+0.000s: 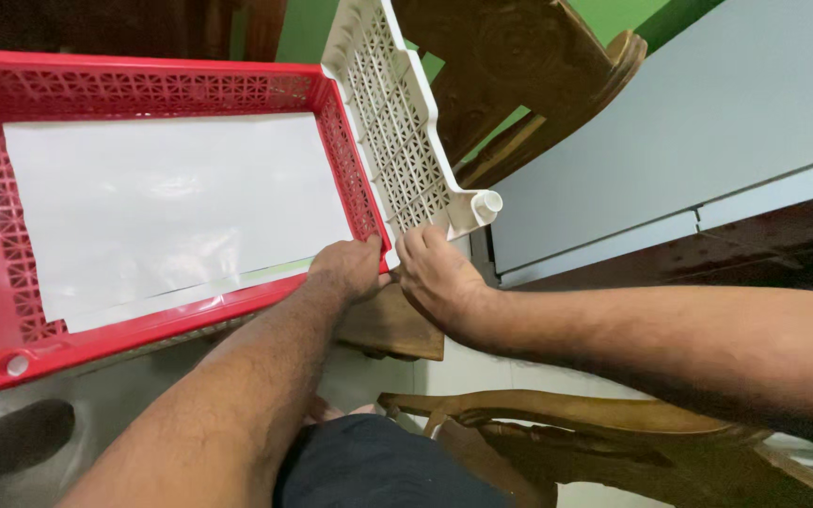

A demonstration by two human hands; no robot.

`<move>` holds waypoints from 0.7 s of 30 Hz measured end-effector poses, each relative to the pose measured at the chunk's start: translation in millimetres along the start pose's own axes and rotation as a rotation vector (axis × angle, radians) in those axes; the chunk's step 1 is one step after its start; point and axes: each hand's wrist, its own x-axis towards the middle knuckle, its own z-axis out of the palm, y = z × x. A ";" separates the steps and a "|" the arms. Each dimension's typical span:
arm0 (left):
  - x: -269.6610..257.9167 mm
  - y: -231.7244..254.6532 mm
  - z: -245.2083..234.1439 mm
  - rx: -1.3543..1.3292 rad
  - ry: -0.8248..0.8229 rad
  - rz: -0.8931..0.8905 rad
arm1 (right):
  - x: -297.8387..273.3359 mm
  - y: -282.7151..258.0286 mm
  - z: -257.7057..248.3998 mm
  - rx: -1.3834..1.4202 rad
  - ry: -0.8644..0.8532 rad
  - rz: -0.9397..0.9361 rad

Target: The person assembles a red and white plastic basket by inserting white side panels into a red frame. They repeatedly adjust and reposition the panels to fit them into the frame, then place the assembled basket on a wooden chair.

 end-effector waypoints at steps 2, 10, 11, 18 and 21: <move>-0.5 -0.4 1.5 -0.004 0.015 0.002 | 13.8 -8.8 16.3 -0.048 0.006 -0.058; 7.3 -2.6 10.6 -0.088 0.040 -0.031 | 43.9 -36.8 55.5 -0.334 0.062 -0.073; 7.8 -3.7 14.0 -0.053 0.050 -0.035 | 47.4 -38.2 58.7 -0.344 0.034 -0.112; 9.9 -2.2 17.7 -0.073 0.059 -0.117 | 52.5 -24.0 99.5 -0.100 0.280 -0.279; 4.4 3.1 13.1 -0.061 0.049 -0.109 | 50.7 -21.2 113.8 -0.211 0.394 -0.245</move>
